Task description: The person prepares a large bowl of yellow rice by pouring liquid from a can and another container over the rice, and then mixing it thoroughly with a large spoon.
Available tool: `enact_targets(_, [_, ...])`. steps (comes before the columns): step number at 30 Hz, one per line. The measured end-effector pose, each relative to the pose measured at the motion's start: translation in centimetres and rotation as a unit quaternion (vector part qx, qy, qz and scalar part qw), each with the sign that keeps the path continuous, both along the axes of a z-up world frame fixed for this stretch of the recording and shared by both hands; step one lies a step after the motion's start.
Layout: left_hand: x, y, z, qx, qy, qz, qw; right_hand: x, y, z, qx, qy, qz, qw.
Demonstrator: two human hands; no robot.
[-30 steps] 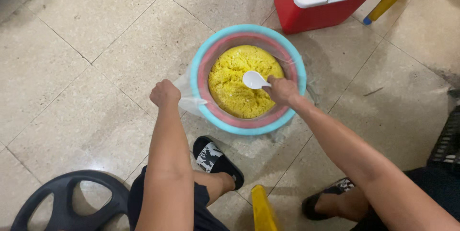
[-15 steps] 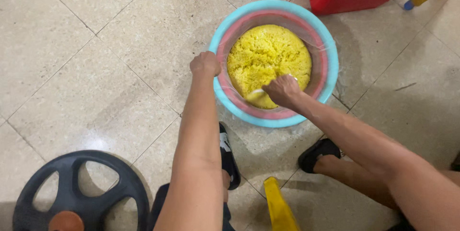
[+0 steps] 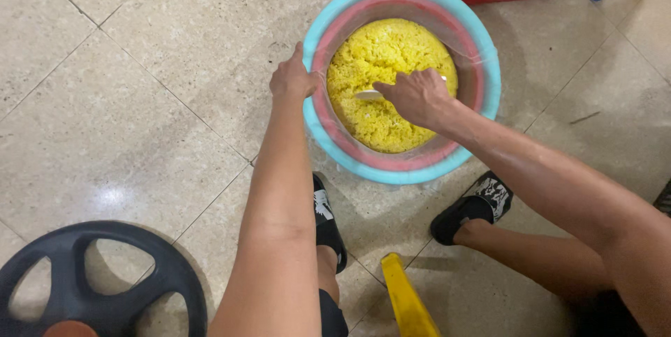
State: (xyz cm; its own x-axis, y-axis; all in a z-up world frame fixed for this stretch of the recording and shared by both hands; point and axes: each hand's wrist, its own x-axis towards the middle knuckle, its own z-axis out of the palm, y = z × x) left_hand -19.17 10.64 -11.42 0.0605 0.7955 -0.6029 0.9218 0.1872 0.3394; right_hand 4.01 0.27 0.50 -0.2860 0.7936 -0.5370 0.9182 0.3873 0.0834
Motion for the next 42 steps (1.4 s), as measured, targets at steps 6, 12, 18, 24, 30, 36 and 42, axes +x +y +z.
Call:
enact_targets(6, [-0.4,-0.3,-1.1,-0.017,-0.038,-0.013,0.999,-1.4,-0.2,-0.4,-0.117,-0.024,0.028,0.992])
enact_targets(12, [0.4,-0.3,-0.8,-0.027,-0.036,0.014,0.999,-3.2,1.3,-1.6,-0.103,0.064,-0.072,0.990])
enact_targets(18, [0.6,-0.2,-0.6,-0.027,-0.032,0.030,0.999,-0.9,-1.9,-2.6,-0.168,-0.016,-0.075,0.983])
enact_targets(24, [1.3,-0.5,-1.1,-0.015,-0.038,0.049,0.998,-1.3,-0.2,2.1,-0.212,-0.034,-0.159,0.964])
enact_targets(30, [1.2,-0.6,0.1,-0.018,-0.040,0.052,0.998,-5.1,4.3,-4.9,-0.121,0.013,-0.104,0.987])
enact_targets(36, [1.0,-0.8,-0.2,0.004,-0.042,0.048,0.998,-1.4,0.7,-5.0,-0.169,-0.049,-0.064,0.982])
enact_targets(42, [1.7,-1.1,-1.7,0.018,-0.044,0.055,0.997,-3.1,2.0,0.2,-0.136,-0.022,-0.038,0.990])
